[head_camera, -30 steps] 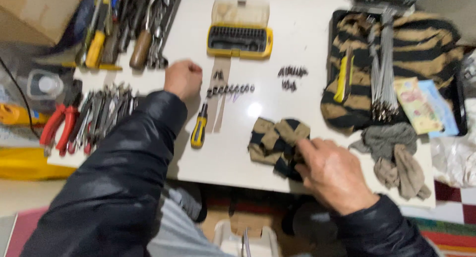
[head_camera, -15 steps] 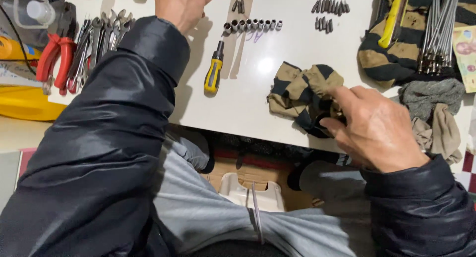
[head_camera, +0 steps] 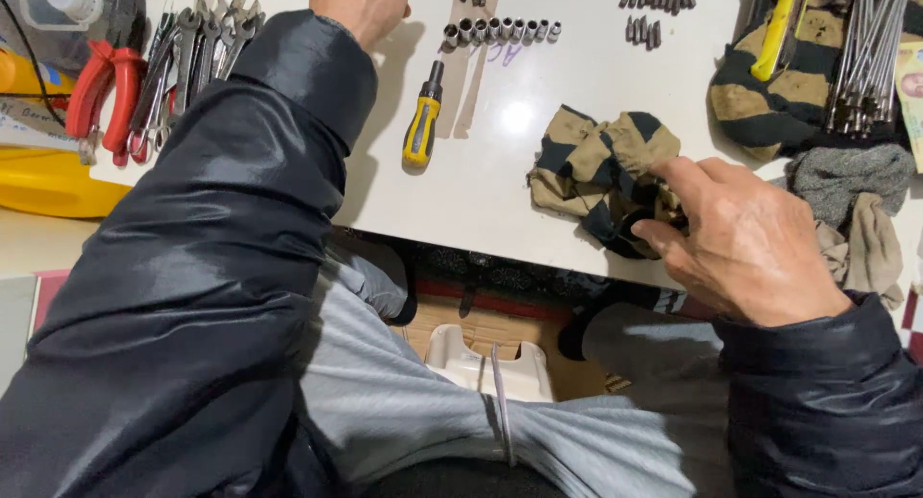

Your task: Inspecting and manipulating a camouflage glove on a workbench

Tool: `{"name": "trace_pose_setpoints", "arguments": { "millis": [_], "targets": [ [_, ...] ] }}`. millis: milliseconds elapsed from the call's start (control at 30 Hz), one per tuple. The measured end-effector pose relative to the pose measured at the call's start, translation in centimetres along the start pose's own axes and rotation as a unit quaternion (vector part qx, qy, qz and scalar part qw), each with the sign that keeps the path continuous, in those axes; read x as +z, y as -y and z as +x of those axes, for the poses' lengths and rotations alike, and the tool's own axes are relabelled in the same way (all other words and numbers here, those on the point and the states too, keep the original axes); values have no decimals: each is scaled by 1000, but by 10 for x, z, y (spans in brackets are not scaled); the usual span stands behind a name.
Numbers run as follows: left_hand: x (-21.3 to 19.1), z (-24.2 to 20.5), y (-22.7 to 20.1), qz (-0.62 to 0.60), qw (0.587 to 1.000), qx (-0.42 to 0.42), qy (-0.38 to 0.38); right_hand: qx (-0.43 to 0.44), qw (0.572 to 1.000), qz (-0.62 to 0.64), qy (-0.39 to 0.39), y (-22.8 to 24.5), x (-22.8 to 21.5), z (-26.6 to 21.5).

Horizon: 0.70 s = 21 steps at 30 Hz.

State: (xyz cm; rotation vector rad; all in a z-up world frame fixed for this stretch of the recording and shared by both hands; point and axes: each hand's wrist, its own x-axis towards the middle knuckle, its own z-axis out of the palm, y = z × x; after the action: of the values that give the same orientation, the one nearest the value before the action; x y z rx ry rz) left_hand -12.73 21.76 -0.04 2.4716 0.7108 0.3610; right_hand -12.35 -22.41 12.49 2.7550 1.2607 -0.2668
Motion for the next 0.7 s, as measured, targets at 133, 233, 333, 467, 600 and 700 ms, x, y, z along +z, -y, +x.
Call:
{"name": "trace_pose_setpoints", "arguments": {
  "millis": [133,233,333,467,600,700],
  "targets": [
    [-23,-25,-33,-76,995,-50,-30,-26,1000,-6,-15,-1,-1,1],
    [-24,-27,-42,-84,994,-70,-27,-15,1000,8,-14,1,0,2],
    [-33,-33,-59,-90,989,-117,17,-3,1000,15,-6,0,2,2],
    [-41,-39,-81,-102,975,-184,69,-4,1000,13,-9,-3,7,2],
    [-25,-28,-72,-94,980,-159,68,-5,1000,17,-6,-3,6,0],
    [-17,-21,-70,-74,981,-162,74,-10,1000,28,0,-3,6,0]
  ]
}}
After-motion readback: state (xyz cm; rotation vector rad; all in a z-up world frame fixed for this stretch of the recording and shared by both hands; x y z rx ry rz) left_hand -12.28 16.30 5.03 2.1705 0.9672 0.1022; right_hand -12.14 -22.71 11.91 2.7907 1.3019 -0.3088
